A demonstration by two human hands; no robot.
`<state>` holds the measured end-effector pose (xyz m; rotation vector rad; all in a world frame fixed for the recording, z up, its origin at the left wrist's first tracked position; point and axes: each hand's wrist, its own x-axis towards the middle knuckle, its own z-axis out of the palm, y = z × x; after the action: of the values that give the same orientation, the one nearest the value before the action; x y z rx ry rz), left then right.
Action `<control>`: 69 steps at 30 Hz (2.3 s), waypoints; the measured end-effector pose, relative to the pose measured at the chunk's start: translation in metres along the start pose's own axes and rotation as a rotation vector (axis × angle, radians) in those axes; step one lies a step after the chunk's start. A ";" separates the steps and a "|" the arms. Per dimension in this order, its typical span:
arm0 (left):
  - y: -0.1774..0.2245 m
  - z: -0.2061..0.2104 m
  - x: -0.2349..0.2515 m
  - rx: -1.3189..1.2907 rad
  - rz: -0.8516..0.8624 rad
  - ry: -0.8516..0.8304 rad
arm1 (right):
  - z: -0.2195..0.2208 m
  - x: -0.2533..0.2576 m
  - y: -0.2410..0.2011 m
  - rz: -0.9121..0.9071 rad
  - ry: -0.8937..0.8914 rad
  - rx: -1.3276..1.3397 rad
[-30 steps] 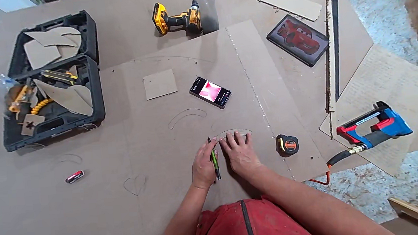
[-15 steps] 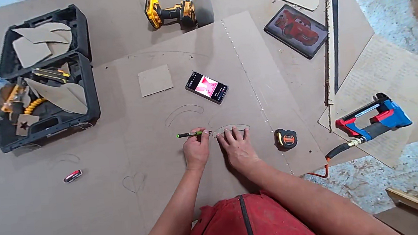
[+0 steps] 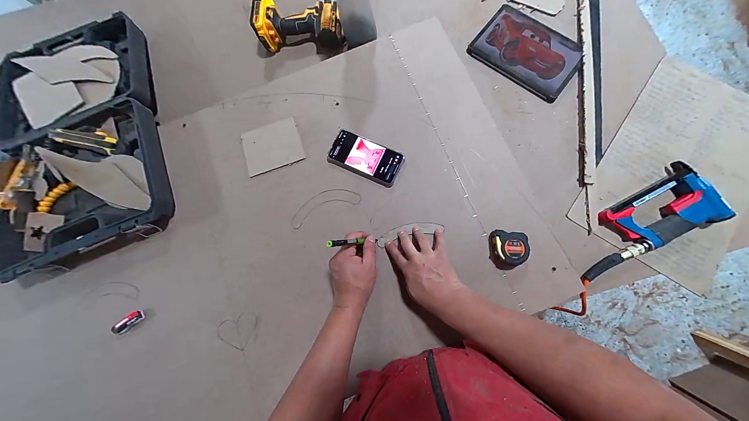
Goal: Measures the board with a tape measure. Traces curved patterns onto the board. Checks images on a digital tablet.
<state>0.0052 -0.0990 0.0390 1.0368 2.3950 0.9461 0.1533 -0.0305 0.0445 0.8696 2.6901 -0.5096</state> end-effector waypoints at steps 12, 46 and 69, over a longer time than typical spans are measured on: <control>0.049 0.026 0.031 0.081 0.189 -0.214 | -0.002 0.000 0.003 -0.018 -0.014 0.102; 0.076 0.042 0.035 -0.068 0.252 -0.468 | -0.014 -0.005 0.003 0.008 -0.076 0.132; 0.038 0.055 -0.033 0.076 0.144 0.155 | -0.085 0.107 0.144 -0.929 -0.171 -0.042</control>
<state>0.0768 -0.0804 0.0286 1.2193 2.5268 1.0259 0.1445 0.1676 0.0480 -0.4825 2.7790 -0.6484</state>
